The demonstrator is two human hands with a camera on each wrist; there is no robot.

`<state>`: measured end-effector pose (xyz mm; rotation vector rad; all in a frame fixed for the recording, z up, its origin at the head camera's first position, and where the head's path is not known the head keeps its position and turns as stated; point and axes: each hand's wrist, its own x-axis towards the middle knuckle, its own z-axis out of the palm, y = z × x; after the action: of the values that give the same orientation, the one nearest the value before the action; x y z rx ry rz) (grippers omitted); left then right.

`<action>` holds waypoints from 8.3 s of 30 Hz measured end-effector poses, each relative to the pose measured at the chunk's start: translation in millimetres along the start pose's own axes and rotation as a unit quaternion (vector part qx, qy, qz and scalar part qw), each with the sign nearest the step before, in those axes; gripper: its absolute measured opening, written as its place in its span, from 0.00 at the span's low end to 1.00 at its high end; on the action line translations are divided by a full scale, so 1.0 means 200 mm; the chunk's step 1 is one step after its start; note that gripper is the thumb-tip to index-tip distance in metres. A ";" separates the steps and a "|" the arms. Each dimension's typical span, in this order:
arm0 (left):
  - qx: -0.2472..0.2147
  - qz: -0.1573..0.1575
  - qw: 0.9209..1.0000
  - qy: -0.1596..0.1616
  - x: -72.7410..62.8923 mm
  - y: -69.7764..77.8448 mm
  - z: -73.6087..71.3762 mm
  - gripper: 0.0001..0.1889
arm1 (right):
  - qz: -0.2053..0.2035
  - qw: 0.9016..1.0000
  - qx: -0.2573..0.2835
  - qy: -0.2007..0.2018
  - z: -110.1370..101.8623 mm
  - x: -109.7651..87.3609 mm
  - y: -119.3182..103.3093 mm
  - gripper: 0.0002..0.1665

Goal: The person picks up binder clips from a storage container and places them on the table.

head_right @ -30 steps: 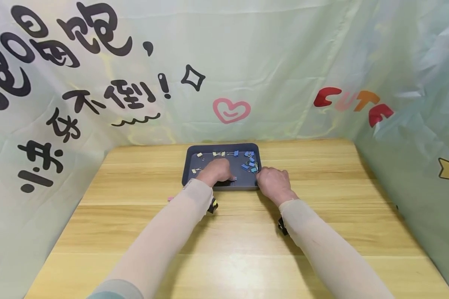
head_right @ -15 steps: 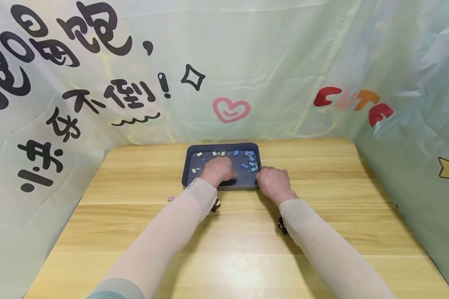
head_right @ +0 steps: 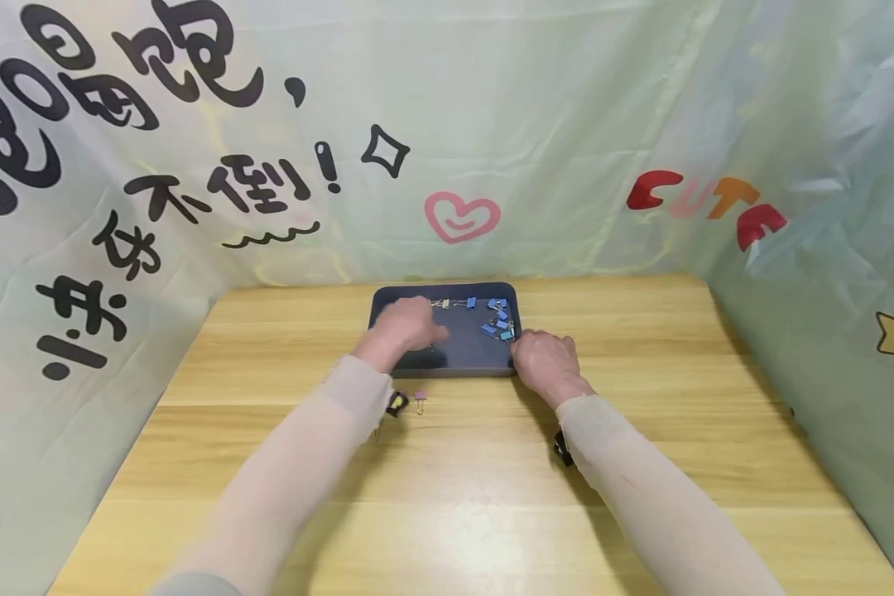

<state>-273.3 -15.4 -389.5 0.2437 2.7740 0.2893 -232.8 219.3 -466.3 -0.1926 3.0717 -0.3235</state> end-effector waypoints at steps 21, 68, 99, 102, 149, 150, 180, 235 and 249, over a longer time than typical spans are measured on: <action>-0.103 -0.020 0.994 -0.009 -0.57 -0.30 0.15 0.28 | 0.001 1.000 0.000 -0.008 -0.02 0.00 0.00 0.18; -0.045 0.041 0.998 -0.004 -0.37 -0.16 0.05 0.23 | 0.009 1.000 -0.005 -0.008 -0.01 0.00 -0.01 0.19; 0.161 0.241 0.956 -0.040 0.17 0.20 0.21 0.28 | 0.007 1.000 -0.019 0.006 -0.01 0.01 -0.02 0.17; 0.154 0.244 0.956 -0.046 0.18 0.16 0.20 0.28 | 0.011 1.000 -0.018 0.003 -0.01 0.01 -0.02 0.17; -0.067 0.045 0.997 -0.016 -0.21 -0.03 -0.07 0.24 | 0.016 1.000 -0.008 -0.009 0.00 0.00 -0.02 0.21; -0.070 0.045 0.996 -0.010 -0.25 -0.05 -0.07 0.25 | 0.016 1.000 -0.009 -0.011 -0.01 0.00 -0.02 0.21; -0.043 -0.012 0.999 -0.006 -0.47 -0.17 0.37 0.19 | 0.015 1.000 -0.006 -0.010 -0.02 0.00 -0.02 0.21; -0.104 -0.067 0.992 0.016 -0.19 -0.61 0.08 0.23 | 0.007 1.000 -0.006 -0.006 -0.01 0.01 -0.01 0.22; -0.098 -0.066 0.993 0.007 -0.16 -0.64 0.10 0.22 | 0.011 1.000 -0.003 -0.011 -0.02 0.01 -0.01 0.23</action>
<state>-253.1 -141.3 -427.3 0.0103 2.7357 0.5269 -233.9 217.5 -461.0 -0.1610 3.0504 -0.3095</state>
